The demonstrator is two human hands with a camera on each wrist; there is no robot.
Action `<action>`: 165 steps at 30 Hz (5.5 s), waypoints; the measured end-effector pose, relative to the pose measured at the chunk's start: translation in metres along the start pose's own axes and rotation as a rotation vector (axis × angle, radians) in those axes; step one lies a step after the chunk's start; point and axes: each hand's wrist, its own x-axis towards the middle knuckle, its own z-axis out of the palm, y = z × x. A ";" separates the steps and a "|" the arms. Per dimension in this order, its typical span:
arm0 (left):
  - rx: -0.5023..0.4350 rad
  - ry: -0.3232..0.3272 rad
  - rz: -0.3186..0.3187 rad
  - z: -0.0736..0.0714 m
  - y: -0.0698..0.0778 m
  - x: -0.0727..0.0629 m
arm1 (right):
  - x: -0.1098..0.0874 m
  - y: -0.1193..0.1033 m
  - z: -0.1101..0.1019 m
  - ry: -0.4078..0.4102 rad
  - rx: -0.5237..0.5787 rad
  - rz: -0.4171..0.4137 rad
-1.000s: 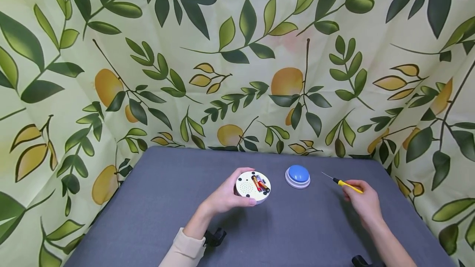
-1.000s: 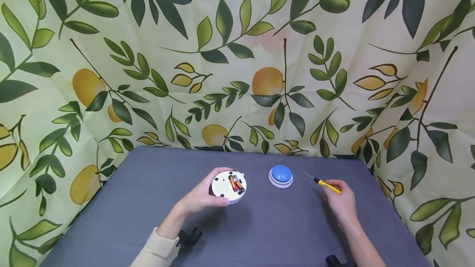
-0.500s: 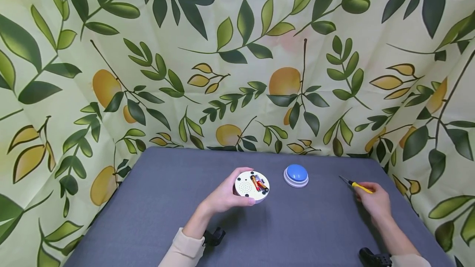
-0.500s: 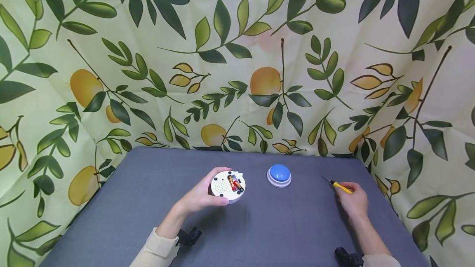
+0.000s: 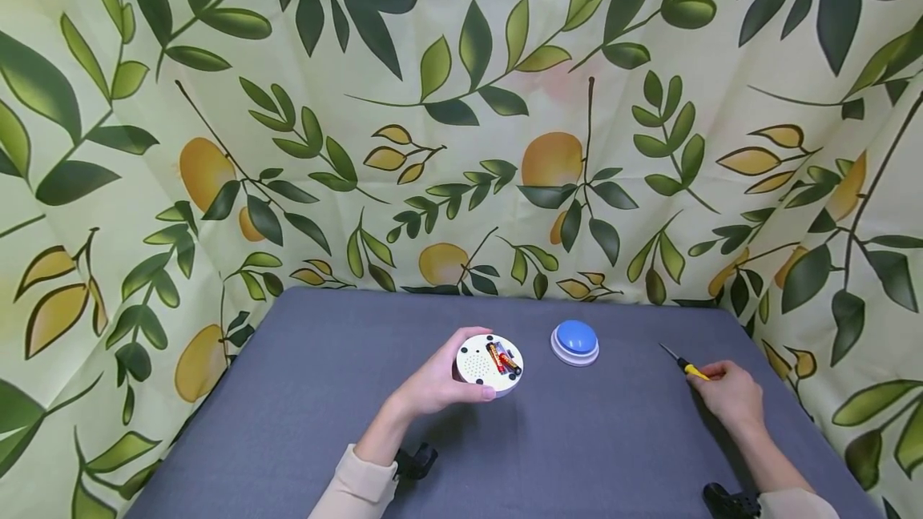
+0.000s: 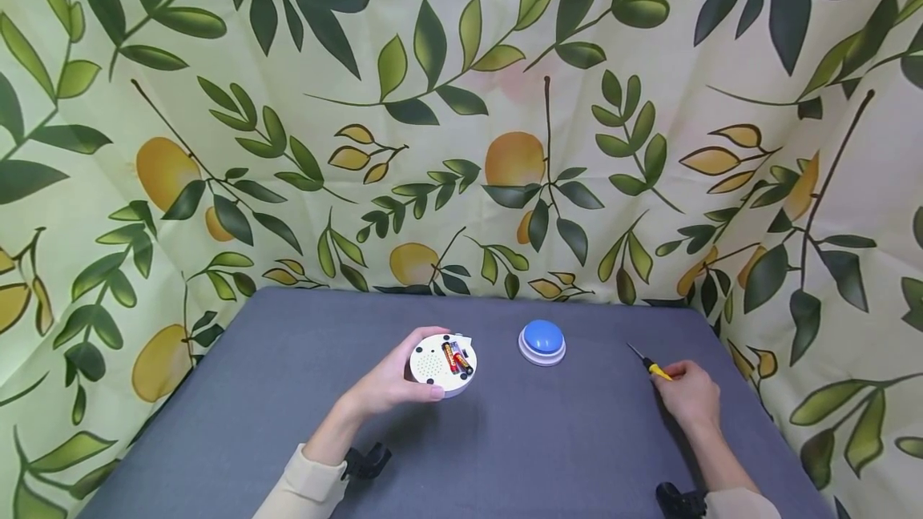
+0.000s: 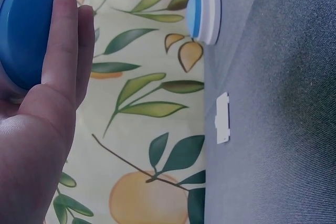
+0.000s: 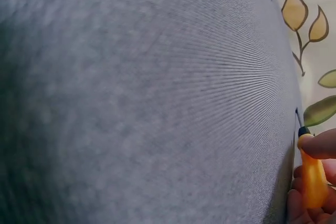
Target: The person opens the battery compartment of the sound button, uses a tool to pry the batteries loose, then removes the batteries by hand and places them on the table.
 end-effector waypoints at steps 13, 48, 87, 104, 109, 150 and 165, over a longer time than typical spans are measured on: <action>0.014 0.006 -0.001 -0.001 -0.001 0.000 | -0.004 -0.016 -0.003 0.038 0.031 0.005; -0.003 0.031 0.004 -0.001 -0.002 -0.001 | -0.078 -0.150 0.004 -0.048 0.560 -0.343; -0.031 0.010 0.023 -0.003 -0.005 0.001 | -0.122 -0.217 0.051 -0.092 0.498 -0.823; 0.001 0.021 0.015 -0.003 -0.004 0.000 | -0.128 -0.234 0.050 -0.102 0.388 -0.635; 0.012 0.029 0.000 -0.003 -0.005 -0.001 | -0.130 -0.238 0.051 -0.081 0.328 -0.621; -0.014 0.138 0.033 -0.028 -0.001 -0.006 | -0.060 -0.206 0.109 -0.396 0.786 -0.234; -0.018 0.157 0.051 -0.032 0.001 -0.009 | -0.042 -0.201 0.158 -0.387 0.541 -0.302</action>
